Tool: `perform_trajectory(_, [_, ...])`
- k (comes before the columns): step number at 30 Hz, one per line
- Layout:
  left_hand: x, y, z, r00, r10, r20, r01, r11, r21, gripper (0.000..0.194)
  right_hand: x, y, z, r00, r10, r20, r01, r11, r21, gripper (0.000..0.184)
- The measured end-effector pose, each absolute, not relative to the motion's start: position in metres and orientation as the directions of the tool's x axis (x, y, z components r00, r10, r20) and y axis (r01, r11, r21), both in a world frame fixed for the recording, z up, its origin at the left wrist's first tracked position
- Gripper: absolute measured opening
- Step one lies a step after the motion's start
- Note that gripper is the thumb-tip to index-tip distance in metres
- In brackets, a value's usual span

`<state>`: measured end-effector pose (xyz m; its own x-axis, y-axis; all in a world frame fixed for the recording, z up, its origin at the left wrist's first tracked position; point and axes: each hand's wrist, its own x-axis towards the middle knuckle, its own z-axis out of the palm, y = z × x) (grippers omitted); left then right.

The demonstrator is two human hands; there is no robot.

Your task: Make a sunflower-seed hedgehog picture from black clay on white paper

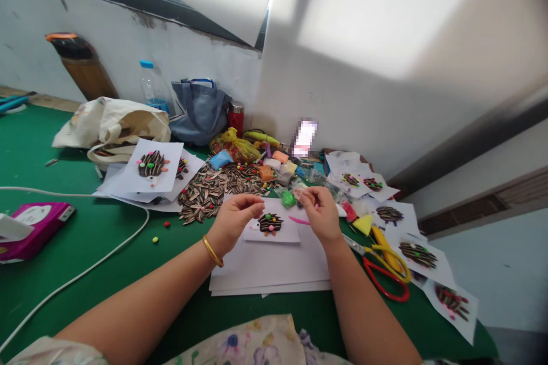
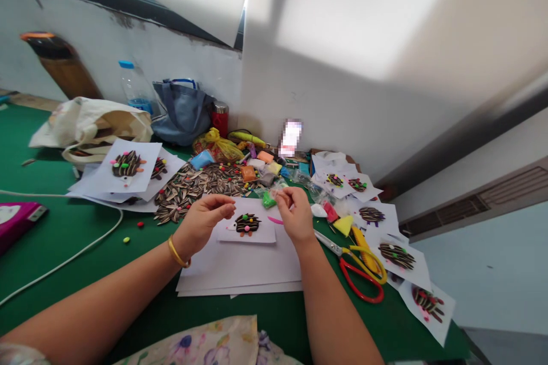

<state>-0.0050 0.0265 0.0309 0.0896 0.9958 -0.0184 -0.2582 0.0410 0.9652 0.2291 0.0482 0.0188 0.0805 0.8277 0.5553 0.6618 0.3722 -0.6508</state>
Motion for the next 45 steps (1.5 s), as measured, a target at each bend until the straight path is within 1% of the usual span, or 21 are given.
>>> perform_trajectory(2, [-0.005, 0.027, 0.029, 0.097, 0.995, -0.023, -0.299, 0.051, 0.953, 0.023, 0.24, 0.053, 0.021, 0.083, 0.815, 0.574, 0.742, 0.334, -0.582, 0.02])
perform_trajectory(3, [-0.006, 0.028, 0.029, 0.096, 0.995, -0.024, -0.306, 0.052, 0.951, 0.023, 0.248, 0.056, 0.022, 0.079, 0.802, 0.592, 0.794, 0.308, -0.524, 0.02])
perform_trajectory(5, [-0.006, 0.028, 0.028, 0.091, 0.995, -0.037, -0.311, 0.063, 0.948, 0.024, 0.263, 0.062, 0.023, 0.059, 0.761, 0.646, 0.905, 0.233, -0.357, 0.02])
perform_trajectory(6, [-0.005, 0.028, 0.028, 0.094, 0.994, -0.049, -0.313, 0.076, 0.947, 0.026, 0.271, 0.065, 0.023, 0.094, 0.733, 0.674, 0.944, 0.15, -0.295, 0.02])
perform_trajectory(8, [-0.004, 0.027, 0.029, 0.119, 0.99, -0.08, -0.319, 0.115, 0.941, 0.03, 0.284, 0.069, 0.02, 0.169, 0.707, 0.687, 0.973, -0.009, -0.231, 0.018])
perform_trajectory(9, [-0.003, 0.026, 0.03, 0.133, 0.987, -0.094, -0.322, 0.133, 0.938, 0.032, 0.289, 0.071, 0.018, 0.191, 0.715, 0.672, 0.975, -0.058, -0.216, 0.017])
perform_trajectory(11, [-0.001, 0.025, 0.031, 0.159, 0.981, -0.114, -0.325, 0.161, 0.932, 0.034, 0.294, 0.074, 0.012, 0.187, 0.753, 0.63, 0.977, -0.076, -0.199, 0.016])
perform_trajectory(13, [0.0, 0.023, 0.032, 0.177, 0.976, -0.129, -0.34, 0.184, 0.922, 0.035, 0.295, 0.076, 0.007, 0.162, 0.78, 0.605, 0.979, -0.048, -0.201, 0.019])
perform_trajectory(17, [-0.001, 0.023, 0.032, 0.202, 0.971, -0.125, -0.356, 0.192, 0.915, 0.028, 0.291, 0.077, 0.005, 0.135, 0.806, 0.577, 0.976, -0.008, -0.218, 0.029])
perform_trajectory(21, [-0.003, 0.023, 0.03, 0.188, 0.981, -0.049, -0.342, 0.112, 0.933, 0.027, 0.273, 0.067, 0.018, 0.119, 0.772, 0.625, 0.96, 0.07, -0.27, 0.028])
perform_trajectory(23, [-0.003, 0.023, 0.03, 0.178, 0.983, -0.039, -0.324, 0.096, 0.941, 0.029, 0.255, 0.056, 0.026, 0.056, 0.752, 0.657, 0.936, 0.19, -0.297, 0.027])
perform_trajectory(26, [-0.002, 0.021, 0.031, 0.211, 0.974, -0.082, -0.299, 0.145, 0.943, 0.032, 0.22, 0.032, 0.036, -0.137, 0.742, 0.656, 0.829, 0.449, -0.335, 0.026])
perform_trajectory(29, [0.001, 0.017, 0.031, 0.264, 0.961, -0.086, -0.261, 0.157, 0.952, 0.034, 0.188, 0.008, 0.04, -0.312, 0.734, 0.604, 0.707, 0.604, -0.369, 0.025])
perform_trajectory(30, [0.002, 0.016, 0.031, 0.28, 0.957, -0.078, -0.249, 0.151, 0.957, 0.035, 0.18, 0.002, 0.04, -0.337, 0.728, 0.597, 0.672, 0.631, -0.389, 0.023])
perform_trajectory(32, [0.003, 0.012, 0.032, 0.306, 0.95, -0.069, -0.223, 0.141, 0.965, 0.037, 0.169, -0.005, 0.038, -0.348, 0.734, 0.583, 0.613, 0.648, -0.451, 0.016])
perform_trajectory(34, [0.004, 0.01, 0.033, 0.315, 0.946, -0.072, -0.189, 0.137, 0.972, 0.038, 0.165, -0.007, 0.036, -0.314, 0.748, 0.585, 0.569, 0.642, -0.514, 0.01])
perform_trajectory(36, [0.003, 0.009, 0.035, 0.313, 0.947, -0.076, -0.151, 0.128, 0.98, 0.038, 0.165, -0.007, 0.035, -0.286, 0.757, 0.587, 0.545, 0.632, -0.55, 0.007])
perform_trajectory(40, [0.003, 0.009, 0.037, 0.344, 0.937, -0.065, -0.143, 0.121, 0.982, 0.04, 0.169, -0.004, 0.035, -0.256, 0.743, 0.618, 0.533, 0.642, -0.551, 0.007])
perform_trajectory(43, [0.004, 0.009, 0.036, 0.392, 0.915, -0.095, -0.194, 0.183, 0.964, 0.044, 0.17, -0.003, 0.036, -0.212, 0.735, 0.644, 0.539, 0.637, -0.551, 0.008])
perform_trajectory(45, [0.005, 0.01, 0.033, 0.418, 0.9, -0.125, -0.218, 0.233, 0.948, 0.041, 0.17, -0.002, 0.036, -0.213, 0.737, 0.641, 0.555, 0.631, -0.541, 0.009])
